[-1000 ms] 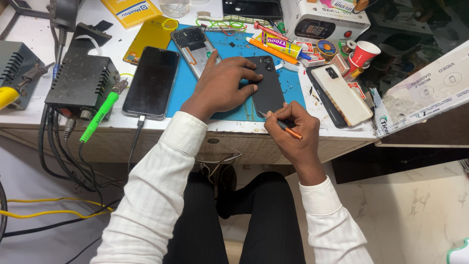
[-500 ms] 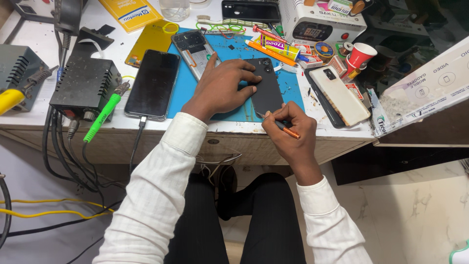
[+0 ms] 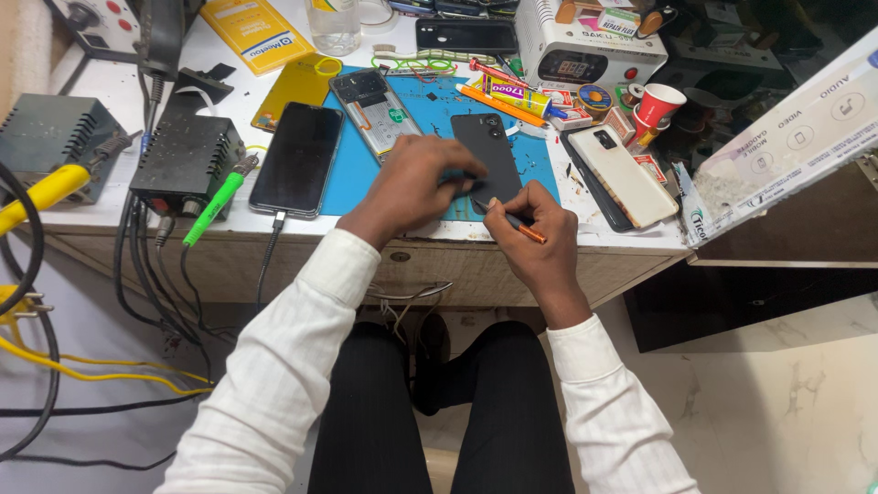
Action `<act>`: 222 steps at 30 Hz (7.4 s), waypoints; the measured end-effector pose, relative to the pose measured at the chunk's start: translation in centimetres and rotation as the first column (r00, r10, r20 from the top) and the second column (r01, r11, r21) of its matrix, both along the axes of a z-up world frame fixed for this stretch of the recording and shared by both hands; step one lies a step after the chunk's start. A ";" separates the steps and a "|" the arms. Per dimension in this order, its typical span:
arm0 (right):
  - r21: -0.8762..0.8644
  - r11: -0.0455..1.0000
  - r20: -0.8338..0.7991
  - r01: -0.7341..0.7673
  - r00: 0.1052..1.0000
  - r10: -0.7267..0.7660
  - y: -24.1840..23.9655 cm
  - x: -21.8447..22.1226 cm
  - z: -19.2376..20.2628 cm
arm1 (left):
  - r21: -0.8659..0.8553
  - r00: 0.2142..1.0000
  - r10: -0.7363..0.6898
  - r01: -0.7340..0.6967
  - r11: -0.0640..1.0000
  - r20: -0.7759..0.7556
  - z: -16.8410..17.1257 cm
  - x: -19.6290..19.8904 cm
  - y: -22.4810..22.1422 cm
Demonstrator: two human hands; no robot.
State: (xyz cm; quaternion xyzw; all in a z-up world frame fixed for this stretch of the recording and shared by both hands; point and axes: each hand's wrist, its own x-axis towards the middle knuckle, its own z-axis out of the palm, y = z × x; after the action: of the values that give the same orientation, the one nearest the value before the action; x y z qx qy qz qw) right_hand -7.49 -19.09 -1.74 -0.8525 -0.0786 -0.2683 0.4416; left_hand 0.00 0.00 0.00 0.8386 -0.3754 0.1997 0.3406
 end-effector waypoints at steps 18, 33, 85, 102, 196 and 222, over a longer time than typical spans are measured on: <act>0.176 0.979 -0.020 -0.098 0.994 0.103 -0.8 0.5 -1.0 | 0.365 0.995 -0.018 -0.020 0.931 0.100 1.1 -0.4 -1.4; -0.083 0.996 0.048 0.012 0.999 -0.008 -0.2 -0.9 0.7 | 0.161 0.995 0.054 -0.067 0.985 0.086 -0.6 -1.2 -2.0; -0.005 0.999 0.119 -0.035 0.992 0.035 0.4 -1.1 1.0 | -0.522 0.763 0.127 -0.542 0.659 -0.634 -0.2 0.0 -1.1; 0.054 0.998 0.004 0.020 1.000 -0.021 0.3 -1.1 0.8 | -0.864 0.955 0.292 -0.100 0.494 0.057 6.2 -7.1 0.0; 0.086 0.996 -0.044 -0.006 0.999 0.010 -1.2 0.2 0.1 | 0.033 0.924 0.351 -0.360 0.932 0.154 -4.2 -11.1 -3.4; 0.046 0.997 -0.014 -0.060 0.998 0.061 -0.8 0.0 0.7 | 0.005 0.926 0.349 -0.353 0.935 0.146 -3.7 -11.3 -3.7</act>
State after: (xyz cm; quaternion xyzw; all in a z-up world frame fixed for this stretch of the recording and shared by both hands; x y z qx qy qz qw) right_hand -7.46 -19.88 -1.08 -0.8416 -0.0948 -0.2498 0.4693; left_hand -11.32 -3.72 -3.68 0.8809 -0.2457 0.3111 0.2586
